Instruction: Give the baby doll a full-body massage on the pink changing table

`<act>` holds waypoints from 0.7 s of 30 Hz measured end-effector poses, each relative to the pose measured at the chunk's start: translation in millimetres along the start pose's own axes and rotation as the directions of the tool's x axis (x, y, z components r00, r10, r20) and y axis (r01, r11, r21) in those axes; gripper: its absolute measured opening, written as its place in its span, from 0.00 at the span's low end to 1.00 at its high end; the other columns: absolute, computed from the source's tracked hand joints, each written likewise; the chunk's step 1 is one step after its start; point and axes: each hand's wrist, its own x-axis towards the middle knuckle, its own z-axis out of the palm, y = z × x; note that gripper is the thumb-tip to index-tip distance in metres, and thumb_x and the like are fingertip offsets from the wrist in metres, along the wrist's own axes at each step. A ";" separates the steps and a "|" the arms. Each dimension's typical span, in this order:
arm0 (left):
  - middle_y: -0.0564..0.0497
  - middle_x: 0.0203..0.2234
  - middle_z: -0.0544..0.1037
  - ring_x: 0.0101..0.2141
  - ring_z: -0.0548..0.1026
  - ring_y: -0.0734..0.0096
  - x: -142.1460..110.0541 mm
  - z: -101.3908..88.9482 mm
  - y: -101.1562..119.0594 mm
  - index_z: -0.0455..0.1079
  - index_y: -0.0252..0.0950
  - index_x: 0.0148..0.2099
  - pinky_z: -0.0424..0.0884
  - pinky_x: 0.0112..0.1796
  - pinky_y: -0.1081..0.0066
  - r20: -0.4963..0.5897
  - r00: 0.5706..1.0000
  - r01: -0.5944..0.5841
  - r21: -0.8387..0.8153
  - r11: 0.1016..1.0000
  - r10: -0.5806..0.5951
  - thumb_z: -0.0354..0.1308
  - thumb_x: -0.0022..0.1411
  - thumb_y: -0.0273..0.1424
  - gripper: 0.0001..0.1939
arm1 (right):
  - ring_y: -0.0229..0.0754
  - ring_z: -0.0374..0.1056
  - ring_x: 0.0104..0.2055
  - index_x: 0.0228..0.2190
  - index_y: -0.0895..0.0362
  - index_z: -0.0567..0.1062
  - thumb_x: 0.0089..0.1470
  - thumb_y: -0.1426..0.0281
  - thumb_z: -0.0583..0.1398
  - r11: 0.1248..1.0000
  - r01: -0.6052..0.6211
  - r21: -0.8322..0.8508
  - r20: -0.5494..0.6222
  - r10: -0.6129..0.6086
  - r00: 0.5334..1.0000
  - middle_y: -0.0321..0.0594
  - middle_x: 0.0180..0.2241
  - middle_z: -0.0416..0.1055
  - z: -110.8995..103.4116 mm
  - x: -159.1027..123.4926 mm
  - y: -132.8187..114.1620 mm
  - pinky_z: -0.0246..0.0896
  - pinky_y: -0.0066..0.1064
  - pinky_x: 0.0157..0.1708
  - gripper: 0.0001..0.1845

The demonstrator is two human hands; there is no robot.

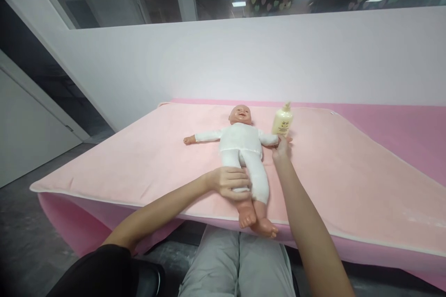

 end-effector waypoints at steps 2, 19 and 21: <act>0.51 0.37 0.79 0.40 0.77 0.73 -0.2 -6.8 -5.0 0.72 0.44 0.41 0.74 0.47 0.69 -0.060 0.996 -0.064 0.109 0.992 0.071 0.59 0.60 0.34 0.06 | 0.37 0.69 0.33 0.35 0.56 0.67 0.40 0.73 0.59 1.000 0.005 -0.029 -0.127 -0.009 0.992 0.33 0.31 0.68 4.0 -6.4 -3.7 0.70 0.30 0.31 0.15; 0.40 0.53 0.68 0.57 0.64 0.55 -53.1 -2.7 -41.7 0.68 0.35 0.49 0.59 0.56 0.49 -0.158 0.515 0.850 -0.033 0.525 -0.843 0.48 0.63 0.40 0.18 | 0.48 0.66 0.46 0.47 0.53 0.74 0.38 0.80 0.52 0.253 0.870 -0.423 0.785 -0.378 0.491 0.41 0.44 0.74 27.4 -57.5 2.2 0.57 0.45 0.52 0.32; 0.40 0.51 0.70 0.55 0.66 0.57 -51.0 -5.0 -41.3 0.68 0.35 0.48 0.63 0.54 0.53 -0.207 0.519 0.845 -0.019 0.534 -0.829 0.48 0.63 0.41 0.18 | 0.47 0.66 0.47 0.46 0.53 0.75 0.38 0.79 0.53 0.377 0.833 -0.405 0.727 -0.420 0.543 0.40 0.44 0.74 28.2 -57.3 3.0 0.57 0.44 0.53 0.31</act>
